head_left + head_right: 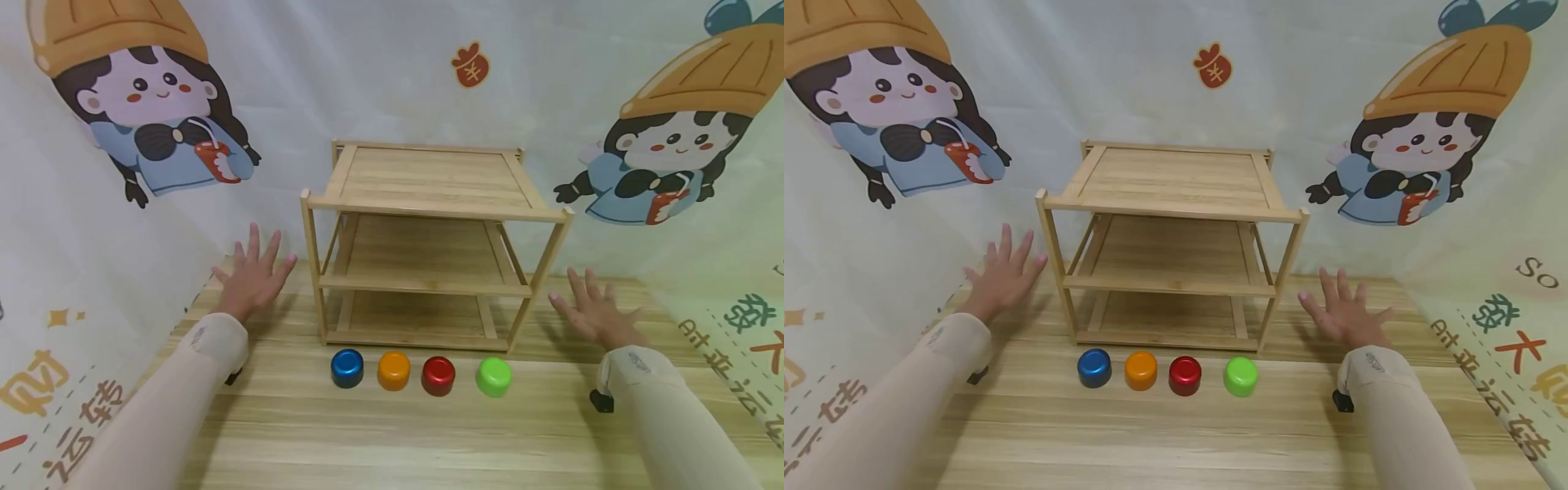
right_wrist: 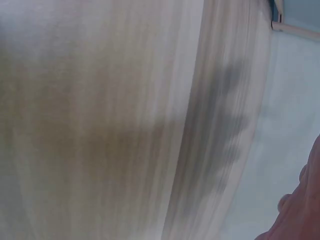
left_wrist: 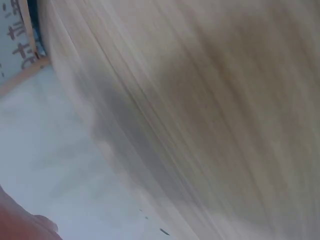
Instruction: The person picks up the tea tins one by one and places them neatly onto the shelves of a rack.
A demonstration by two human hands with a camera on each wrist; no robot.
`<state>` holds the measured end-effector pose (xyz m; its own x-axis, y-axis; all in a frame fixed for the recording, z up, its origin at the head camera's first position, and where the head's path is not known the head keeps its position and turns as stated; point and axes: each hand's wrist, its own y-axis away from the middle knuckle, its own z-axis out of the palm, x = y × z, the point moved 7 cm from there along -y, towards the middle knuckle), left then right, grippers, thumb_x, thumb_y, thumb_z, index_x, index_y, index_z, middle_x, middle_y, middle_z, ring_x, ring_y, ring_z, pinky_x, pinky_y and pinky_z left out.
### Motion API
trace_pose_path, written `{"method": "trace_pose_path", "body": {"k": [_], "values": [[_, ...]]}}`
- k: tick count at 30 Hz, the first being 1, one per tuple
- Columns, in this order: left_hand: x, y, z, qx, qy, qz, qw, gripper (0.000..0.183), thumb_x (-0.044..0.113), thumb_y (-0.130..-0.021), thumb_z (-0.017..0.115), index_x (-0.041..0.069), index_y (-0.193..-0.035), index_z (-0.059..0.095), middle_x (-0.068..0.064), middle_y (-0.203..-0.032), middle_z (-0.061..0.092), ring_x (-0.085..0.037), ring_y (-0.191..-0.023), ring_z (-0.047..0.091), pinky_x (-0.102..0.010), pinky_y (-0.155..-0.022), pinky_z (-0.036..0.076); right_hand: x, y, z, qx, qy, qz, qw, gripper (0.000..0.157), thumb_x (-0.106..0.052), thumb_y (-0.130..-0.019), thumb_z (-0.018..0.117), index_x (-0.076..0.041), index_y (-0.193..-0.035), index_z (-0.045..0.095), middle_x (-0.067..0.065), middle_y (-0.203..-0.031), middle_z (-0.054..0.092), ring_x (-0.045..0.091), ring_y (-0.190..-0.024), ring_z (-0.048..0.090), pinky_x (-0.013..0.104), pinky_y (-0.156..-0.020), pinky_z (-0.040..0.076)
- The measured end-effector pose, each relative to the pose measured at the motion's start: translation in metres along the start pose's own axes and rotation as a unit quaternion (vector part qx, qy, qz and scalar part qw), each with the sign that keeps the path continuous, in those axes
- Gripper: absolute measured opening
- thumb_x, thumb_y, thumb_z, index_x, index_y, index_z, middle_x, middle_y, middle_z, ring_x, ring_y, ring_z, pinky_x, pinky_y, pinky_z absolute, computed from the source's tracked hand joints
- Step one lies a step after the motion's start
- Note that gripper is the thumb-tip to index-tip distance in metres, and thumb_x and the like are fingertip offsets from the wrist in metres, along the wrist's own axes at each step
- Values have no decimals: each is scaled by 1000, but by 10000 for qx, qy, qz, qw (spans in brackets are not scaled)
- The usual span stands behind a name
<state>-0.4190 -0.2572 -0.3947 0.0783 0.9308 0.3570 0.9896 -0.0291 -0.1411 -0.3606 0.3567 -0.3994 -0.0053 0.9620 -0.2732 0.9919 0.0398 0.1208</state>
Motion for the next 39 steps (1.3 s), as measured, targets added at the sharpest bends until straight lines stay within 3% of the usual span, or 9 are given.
{"method": "trace_pose_path", "body": {"k": [4, 8, 11, 15, 21, 27, 34, 36, 39], "values": [[15, 6, -5, 124, 447, 516, 9976, 80, 73, -101, 18, 31, -164, -6, 0, -167, -30, -56, -153, 3, -91, -106, 0, -1, 1, 2, 34, -83, -138, 9999, 88, -73, -101, 16, -20, -163, -16, 23, -166, -24, 70, -143, -6, 97, -88, -12], [38, 16, -13, 476, 880, 1287, 9866, 72, 60, -107, 25, 27, -166, -1, -2, -172, -16, -52, -153, 18, -82, -114, 17, 1, 4, 3, 155, -148, -261, 9994, 84, -70, -103, 19, -23, -163, -16, 22, -167, -20, 68, -145, 0, 97, -90, -6], [54, 28, -22, 804, 1090, 1827, 9738, 69, 54, -109, 29, 26, -166, 3, 0, -174, -5, -42, -157, 16, -75, -119, 20, 2, 7, 3, 204, -198, -346, 9990, 83, -69, -103, 21, -25, -163, -16, 21, -168, -18, 66, -146, 2, 97, -93, -4], [67, 39, -31, 1102, 1164, 2231, 9615, 69, 51, -109, 34, 26, -166, 4, 3, -174, 2, -31, -160, 12, -68, -124, 19, -1, 15, 3, 252, -193, -518, 9982, 81, -66, -105, 23, -26, -162, -17, 18, -169, -17, 62, -149, 4, 95, -97, 1], [79, 52, -36, 1197, 1387, 2541, 9497, 75, 48, -107, 45, 30, -166, 1, 5, -174, 4, -26, -160, 11, -56, -129, 17, -8, 33, 5, 373, -147, -870, 9954, 80, -61, -106, 28, -24, -163, -15, 15, -170, -17, 63, -147, 13, 94, -97, 5], [91, 66, -42, 1259, 1725, 2738, 9378, 83, 43, -103, 55, 33, -165, 2, 7, -173, 5, -33, -152, 35, -63, -121, 32, -19, 50, 10, 446, -24, -1220, 9915, 79, -56, -108, 32, -24, -164, -13, 15, -171, -9, 64, -141, 28, 90, -101, 17], [106, 73, -48, 1296, 1748, 2732, 9370, 95, 39, -96, 65, 35, -165, -1, 5, -173, 8, -40, -144, 46, -63, -110, 47, -37, 73, 9, 940, 191, -1661, 9814, 81, -50, -107, 45, -18, -166, -1, 30, -162, 29, 61, -127, 51, 74, -98, 46], [108, 73, -49, 1327, 1715, 2694, 9383, 98, 38, -95, 67, 35, -165, -1, 4, -173, 9, -40, -143, 47, -61, -110, 48, -42, 80, 8, 1128, 256, -1689, 9788, 83, -51, -105, 49, -14, -166, 7, 34, -152, 45, 56, -114, 63, 67, -90, 54], [110, 74, -50, 1390, 1753, 2690, 9368, 98, 36, -94, 68, 35, -165, 0, 3, -173, 11, -40, -141, 48, -60, -109, 48, -50, 89, 8, 1317, 276, -1691, 9764, 83, -52, -103, 53, -9, -163, 16, 30, -146, 53, 44, -97, 72, 54, -72, 59]]}}
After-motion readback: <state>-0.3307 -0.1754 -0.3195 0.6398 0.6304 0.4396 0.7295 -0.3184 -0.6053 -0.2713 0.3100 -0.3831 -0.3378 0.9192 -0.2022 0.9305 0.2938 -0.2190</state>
